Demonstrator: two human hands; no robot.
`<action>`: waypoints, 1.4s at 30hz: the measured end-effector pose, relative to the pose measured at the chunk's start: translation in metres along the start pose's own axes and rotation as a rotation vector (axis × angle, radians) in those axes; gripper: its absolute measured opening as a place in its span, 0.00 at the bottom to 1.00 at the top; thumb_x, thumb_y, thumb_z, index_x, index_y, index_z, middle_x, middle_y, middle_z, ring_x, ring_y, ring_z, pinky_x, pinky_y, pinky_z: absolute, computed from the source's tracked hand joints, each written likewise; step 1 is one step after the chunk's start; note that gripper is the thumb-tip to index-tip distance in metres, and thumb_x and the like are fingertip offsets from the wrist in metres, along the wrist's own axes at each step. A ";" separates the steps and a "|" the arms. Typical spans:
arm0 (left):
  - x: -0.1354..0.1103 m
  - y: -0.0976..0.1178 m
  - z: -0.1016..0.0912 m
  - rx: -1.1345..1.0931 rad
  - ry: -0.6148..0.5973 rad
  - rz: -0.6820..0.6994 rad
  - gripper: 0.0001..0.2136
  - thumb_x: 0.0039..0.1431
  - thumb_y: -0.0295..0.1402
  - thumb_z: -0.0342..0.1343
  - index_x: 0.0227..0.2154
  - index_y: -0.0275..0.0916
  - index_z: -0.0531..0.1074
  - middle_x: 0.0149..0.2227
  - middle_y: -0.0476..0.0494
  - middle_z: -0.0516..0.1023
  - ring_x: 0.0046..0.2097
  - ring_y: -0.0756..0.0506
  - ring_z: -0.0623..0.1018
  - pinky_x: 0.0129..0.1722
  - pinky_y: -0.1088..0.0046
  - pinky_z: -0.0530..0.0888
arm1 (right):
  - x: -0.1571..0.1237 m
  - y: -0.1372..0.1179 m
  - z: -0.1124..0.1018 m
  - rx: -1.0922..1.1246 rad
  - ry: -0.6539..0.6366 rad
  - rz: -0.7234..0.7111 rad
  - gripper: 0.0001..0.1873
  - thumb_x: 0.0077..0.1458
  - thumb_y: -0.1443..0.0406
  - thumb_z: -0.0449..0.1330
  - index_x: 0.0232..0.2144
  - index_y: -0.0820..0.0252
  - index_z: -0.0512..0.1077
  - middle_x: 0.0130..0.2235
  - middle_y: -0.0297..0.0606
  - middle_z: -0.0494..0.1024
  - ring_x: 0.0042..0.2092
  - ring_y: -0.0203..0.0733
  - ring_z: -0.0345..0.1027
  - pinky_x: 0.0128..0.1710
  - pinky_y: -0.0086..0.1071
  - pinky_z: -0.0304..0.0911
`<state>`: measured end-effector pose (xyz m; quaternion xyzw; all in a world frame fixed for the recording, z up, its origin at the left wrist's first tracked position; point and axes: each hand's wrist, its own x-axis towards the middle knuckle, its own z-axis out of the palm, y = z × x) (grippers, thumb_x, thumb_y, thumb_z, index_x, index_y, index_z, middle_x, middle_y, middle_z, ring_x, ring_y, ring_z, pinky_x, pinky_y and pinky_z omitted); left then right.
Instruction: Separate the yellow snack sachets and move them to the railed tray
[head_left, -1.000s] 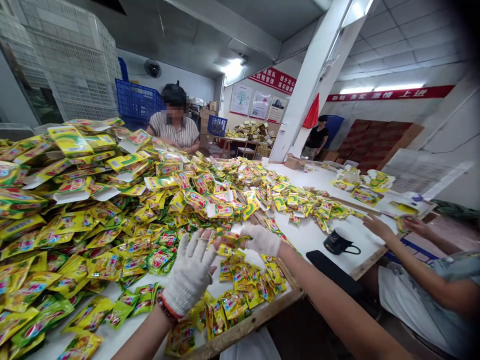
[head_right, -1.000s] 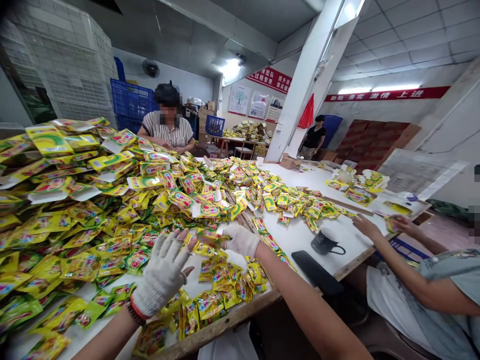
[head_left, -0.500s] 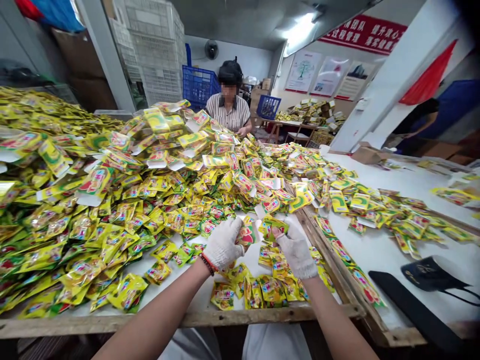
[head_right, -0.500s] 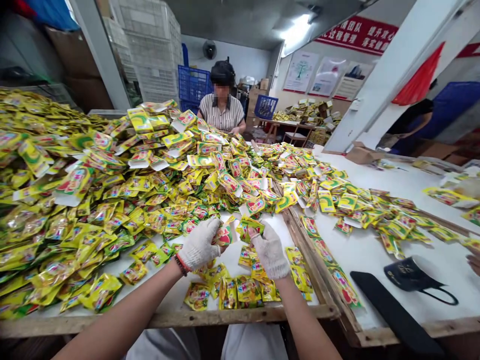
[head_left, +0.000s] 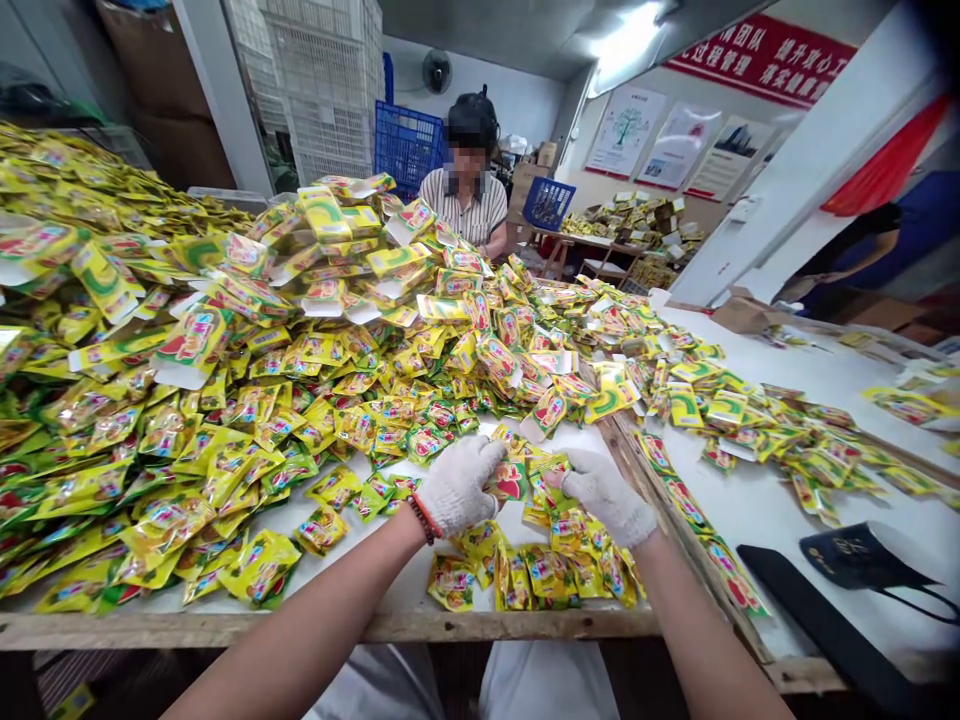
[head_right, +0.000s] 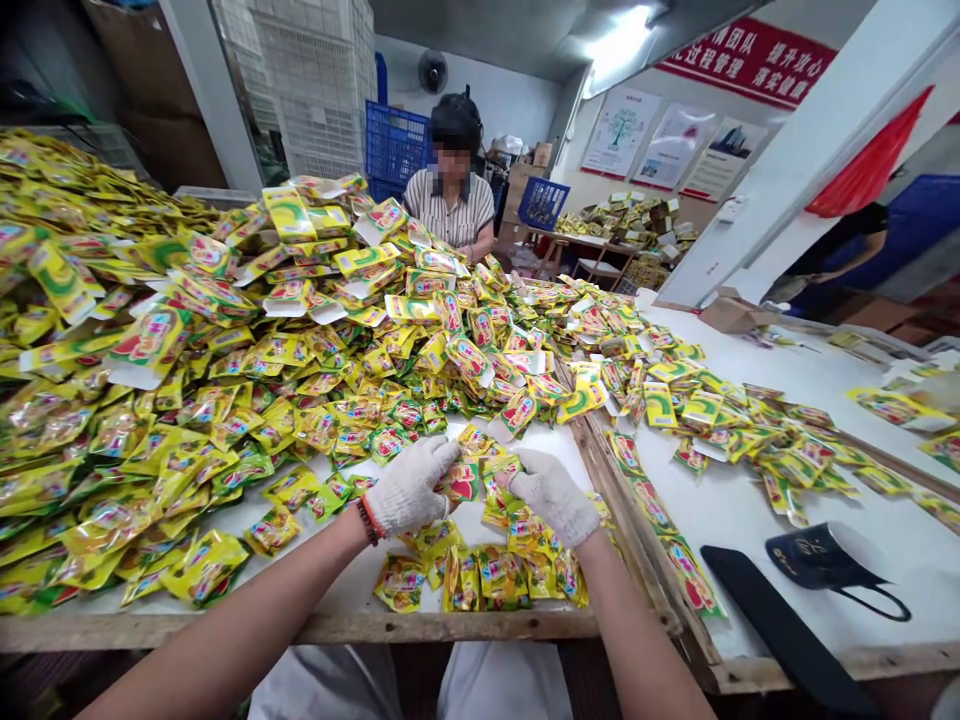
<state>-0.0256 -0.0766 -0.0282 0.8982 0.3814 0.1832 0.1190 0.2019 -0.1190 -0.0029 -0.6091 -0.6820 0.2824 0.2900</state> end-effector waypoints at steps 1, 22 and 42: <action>0.000 0.001 0.001 -0.011 0.006 0.015 0.22 0.44 0.35 0.60 0.44 0.41 0.65 0.45 0.42 0.69 0.45 0.40 0.70 0.43 0.66 0.68 | 0.002 -0.001 0.000 -0.031 -0.004 -0.007 0.14 0.52 0.57 0.58 0.30 0.62 0.75 0.30 0.37 0.77 0.33 0.40 0.68 0.31 0.30 0.63; 0.000 0.007 0.010 -0.036 0.044 -0.007 0.26 0.43 0.29 0.59 0.48 0.40 0.64 0.47 0.40 0.68 0.48 0.39 0.67 0.48 0.63 0.68 | 0.009 -0.025 0.013 -0.409 -0.026 -0.029 0.12 0.52 0.62 0.56 0.19 0.58 0.65 0.23 0.35 0.70 0.27 0.37 0.59 0.28 0.30 0.50; 0.000 0.007 0.002 -0.378 0.045 -0.006 0.30 0.45 0.36 0.65 0.52 0.41 0.62 0.50 0.38 0.66 0.53 0.38 0.68 0.53 0.60 0.67 | -0.024 -0.017 0.045 0.532 -0.238 0.298 0.15 0.54 0.52 0.56 0.29 0.58 0.64 0.14 0.29 0.68 0.16 0.32 0.58 0.17 0.24 0.49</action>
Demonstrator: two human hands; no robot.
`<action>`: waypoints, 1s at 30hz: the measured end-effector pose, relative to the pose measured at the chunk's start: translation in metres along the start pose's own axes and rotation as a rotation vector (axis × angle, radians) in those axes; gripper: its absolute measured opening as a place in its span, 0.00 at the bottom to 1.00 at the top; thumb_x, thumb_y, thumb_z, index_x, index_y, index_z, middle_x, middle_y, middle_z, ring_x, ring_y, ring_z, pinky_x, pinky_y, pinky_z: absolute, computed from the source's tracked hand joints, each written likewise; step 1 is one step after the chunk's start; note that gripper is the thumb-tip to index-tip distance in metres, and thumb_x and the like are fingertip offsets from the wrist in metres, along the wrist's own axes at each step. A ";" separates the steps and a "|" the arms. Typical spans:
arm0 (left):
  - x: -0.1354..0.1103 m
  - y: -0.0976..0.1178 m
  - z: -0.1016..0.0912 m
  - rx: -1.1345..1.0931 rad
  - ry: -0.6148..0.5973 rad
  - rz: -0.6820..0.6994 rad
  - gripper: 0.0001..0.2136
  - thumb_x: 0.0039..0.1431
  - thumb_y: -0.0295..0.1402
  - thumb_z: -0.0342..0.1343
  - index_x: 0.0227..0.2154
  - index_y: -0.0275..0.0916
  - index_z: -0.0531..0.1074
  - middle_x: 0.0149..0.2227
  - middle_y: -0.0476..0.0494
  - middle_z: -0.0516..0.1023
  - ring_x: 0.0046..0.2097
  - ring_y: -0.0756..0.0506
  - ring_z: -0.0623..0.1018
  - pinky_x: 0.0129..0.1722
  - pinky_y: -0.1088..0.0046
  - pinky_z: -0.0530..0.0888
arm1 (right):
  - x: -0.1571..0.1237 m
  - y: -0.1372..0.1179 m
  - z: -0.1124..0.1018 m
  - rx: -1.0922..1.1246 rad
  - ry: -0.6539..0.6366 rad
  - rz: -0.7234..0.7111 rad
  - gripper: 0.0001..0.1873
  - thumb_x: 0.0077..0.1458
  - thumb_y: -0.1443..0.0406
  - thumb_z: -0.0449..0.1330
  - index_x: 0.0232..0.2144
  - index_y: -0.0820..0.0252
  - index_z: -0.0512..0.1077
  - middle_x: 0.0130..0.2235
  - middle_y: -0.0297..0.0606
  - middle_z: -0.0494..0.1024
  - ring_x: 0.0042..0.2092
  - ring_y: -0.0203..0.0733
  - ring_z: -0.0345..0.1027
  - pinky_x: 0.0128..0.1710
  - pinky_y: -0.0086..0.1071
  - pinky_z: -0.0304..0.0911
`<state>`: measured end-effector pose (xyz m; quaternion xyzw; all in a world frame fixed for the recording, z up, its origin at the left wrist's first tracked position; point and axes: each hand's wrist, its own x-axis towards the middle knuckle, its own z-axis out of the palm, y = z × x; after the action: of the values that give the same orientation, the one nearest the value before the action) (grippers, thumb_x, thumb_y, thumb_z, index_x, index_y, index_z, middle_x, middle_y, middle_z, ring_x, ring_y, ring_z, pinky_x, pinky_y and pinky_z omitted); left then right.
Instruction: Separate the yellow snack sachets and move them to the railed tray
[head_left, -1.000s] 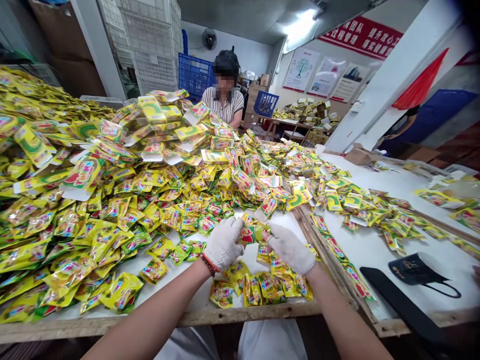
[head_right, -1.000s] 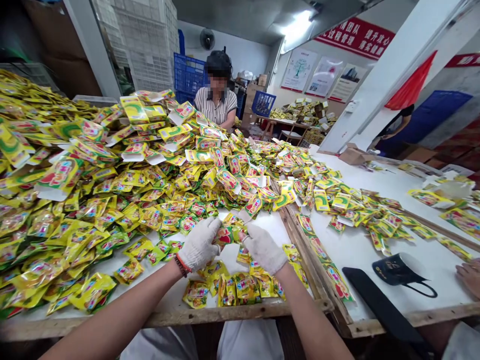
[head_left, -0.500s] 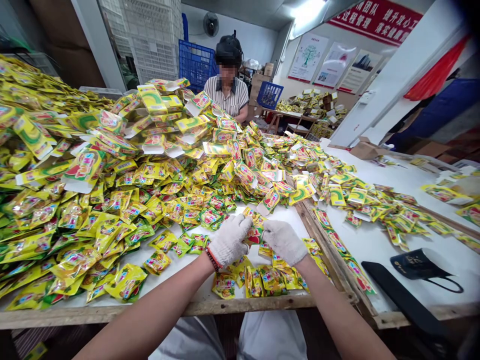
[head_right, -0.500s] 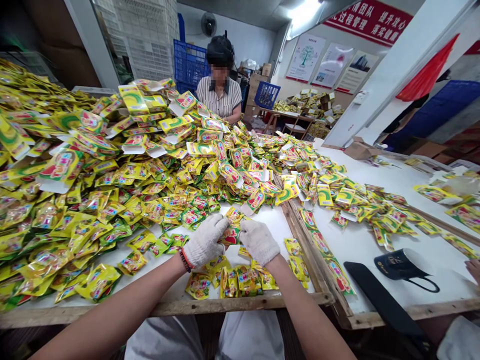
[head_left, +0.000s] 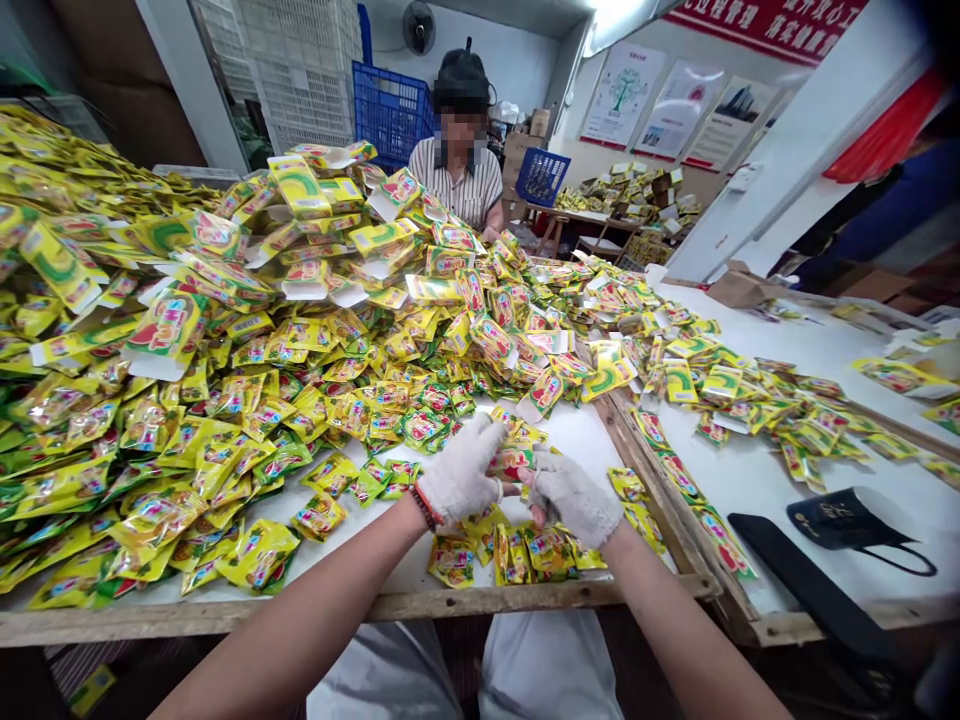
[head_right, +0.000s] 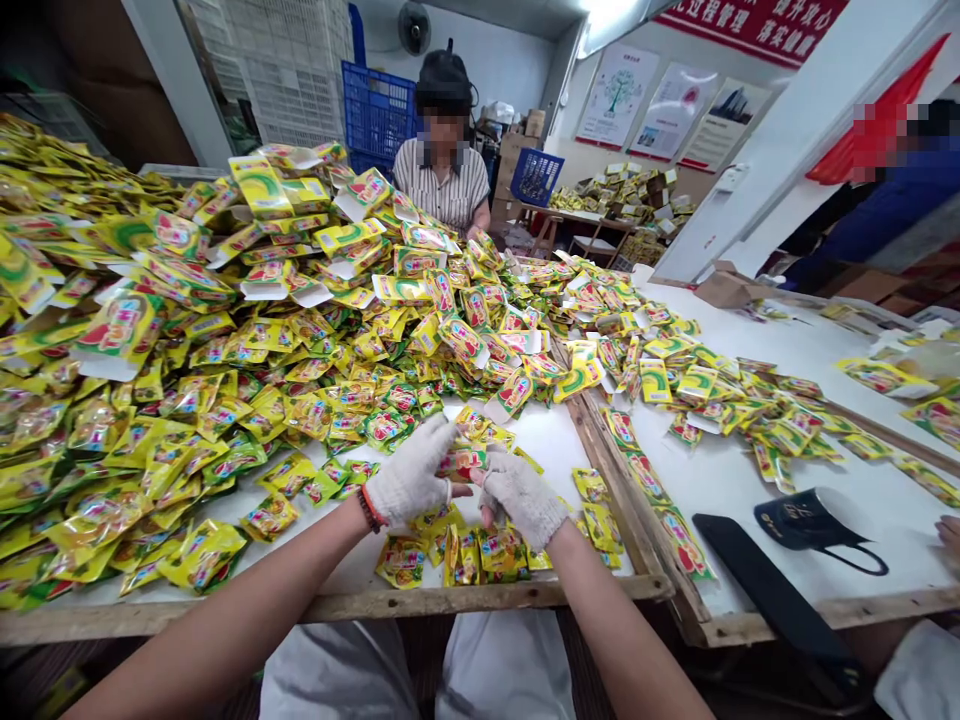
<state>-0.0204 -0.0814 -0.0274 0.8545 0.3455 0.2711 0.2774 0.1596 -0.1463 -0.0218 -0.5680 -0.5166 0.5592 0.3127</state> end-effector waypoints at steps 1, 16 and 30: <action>0.001 -0.002 -0.002 -0.145 0.064 -0.028 0.33 0.45 0.38 0.66 0.55 0.41 0.60 0.52 0.38 0.65 0.54 0.38 0.67 0.54 0.60 0.67 | 0.001 0.000 -0.001 0.022 0.035 0.002 0.16 0.55 0.52 0.56 0.30 0.59 0.65 0.14 0.28 0.68 0.16 0.31 0.57 0.17 0.24 0.49; 0.002 -0.006 0.005 -0.986 -0.056 -0.409 0.21 0.45 0.40 0.67 0.40 0.37 0.68 0.34 0.47 0.75 0.32 0.50 0.76 0.31 0.74 0.74 | -0.009 -0.002 -0.011 0.297 0.013 0.021 0.16 0.53 0.53 0.60 0.37 0.58 0.66 0.19 0.28 0.70 0.18 0.31 0.63 0.16 0.21 0.49; 0.007 -0.012 0.014 -1.094 0.021 -0.620 0.20 0.44 0.40 0.66 0.36 0.38 0.65 0.30 0.46 0.74 0.28 0.48 0.77 0.25 0.70 0.77 | 0.006 0.007 -0.005 0.118 0.219 0.009 0.17 0.49 0.52 0.62 0.31 0.59 0.68 0.15 0.25 0.67 0.16 0.29 0.58 0.16 0.21 0.48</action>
<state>-0.0122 -0.0730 -0.0426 0.4465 0.3911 0.3239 0.7367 0.1650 -0.1416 -0.0298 -0.6087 -0.4427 0.5248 0.3976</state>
